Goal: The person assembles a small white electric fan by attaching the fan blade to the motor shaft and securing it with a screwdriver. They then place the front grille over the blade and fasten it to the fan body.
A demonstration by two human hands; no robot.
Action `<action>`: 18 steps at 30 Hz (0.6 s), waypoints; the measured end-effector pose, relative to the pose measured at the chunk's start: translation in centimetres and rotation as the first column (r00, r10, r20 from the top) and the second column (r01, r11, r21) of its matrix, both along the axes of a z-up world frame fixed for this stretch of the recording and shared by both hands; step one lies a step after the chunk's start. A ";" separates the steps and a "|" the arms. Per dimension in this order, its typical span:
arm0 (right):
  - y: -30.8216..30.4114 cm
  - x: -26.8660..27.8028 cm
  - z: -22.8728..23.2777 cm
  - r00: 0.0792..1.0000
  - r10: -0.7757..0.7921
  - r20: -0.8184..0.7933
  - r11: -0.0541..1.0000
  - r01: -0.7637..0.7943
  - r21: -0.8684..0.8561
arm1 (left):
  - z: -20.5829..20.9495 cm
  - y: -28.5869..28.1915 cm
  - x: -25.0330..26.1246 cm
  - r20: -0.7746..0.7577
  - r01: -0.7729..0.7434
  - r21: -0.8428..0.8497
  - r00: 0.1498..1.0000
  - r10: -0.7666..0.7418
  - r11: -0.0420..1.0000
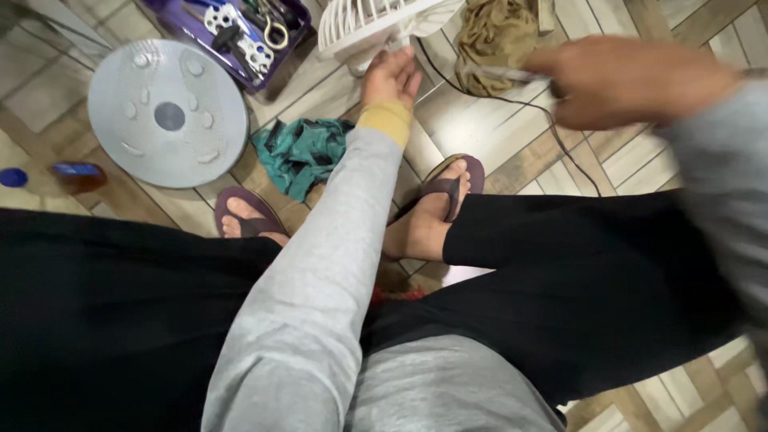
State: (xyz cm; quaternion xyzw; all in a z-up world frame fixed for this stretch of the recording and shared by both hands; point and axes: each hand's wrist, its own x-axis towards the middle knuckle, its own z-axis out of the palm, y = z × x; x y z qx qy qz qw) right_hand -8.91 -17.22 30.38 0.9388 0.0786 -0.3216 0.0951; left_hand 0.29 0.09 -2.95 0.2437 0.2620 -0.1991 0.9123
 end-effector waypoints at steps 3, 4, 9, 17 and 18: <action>0.9 -1.3 4.9 0.984 0.145 0.107 0.978 -0.126 -0.164 | 0.1 -0.9 0.2 0.033 -0.085 -0.175 0.995 0.092 0.981; 1.5 -1.7 5.9 0.971 0.199 0.129 0.962 -0.168 -0.217 | 0.2 -1.0 0.1 0.055 -0.104 -0.224 0.991 0.119 0.969; 5.1 -1.3 7.0 0.787 0.279 0.550 0.939 -0.344 0.016 | 1.4 -1.2 0.2 0.083 -0.075 -0.406 0.990 0.118 0.911; 8.9 -0.6 6.6 0.500 0.457 0.735 0.851 -0.487 -0.198 | 3.6 -2.6 0.3 -0.039 -0.176 -0.279 0.984 0.172 0.944; 9.1 -0.3 6.0 0.520 0.423 0.742 0.858 -0.492 -0.145 | 3.8 -2.8 0.5 -0.073 -0.198 -0.285 0.980 0.184 0.938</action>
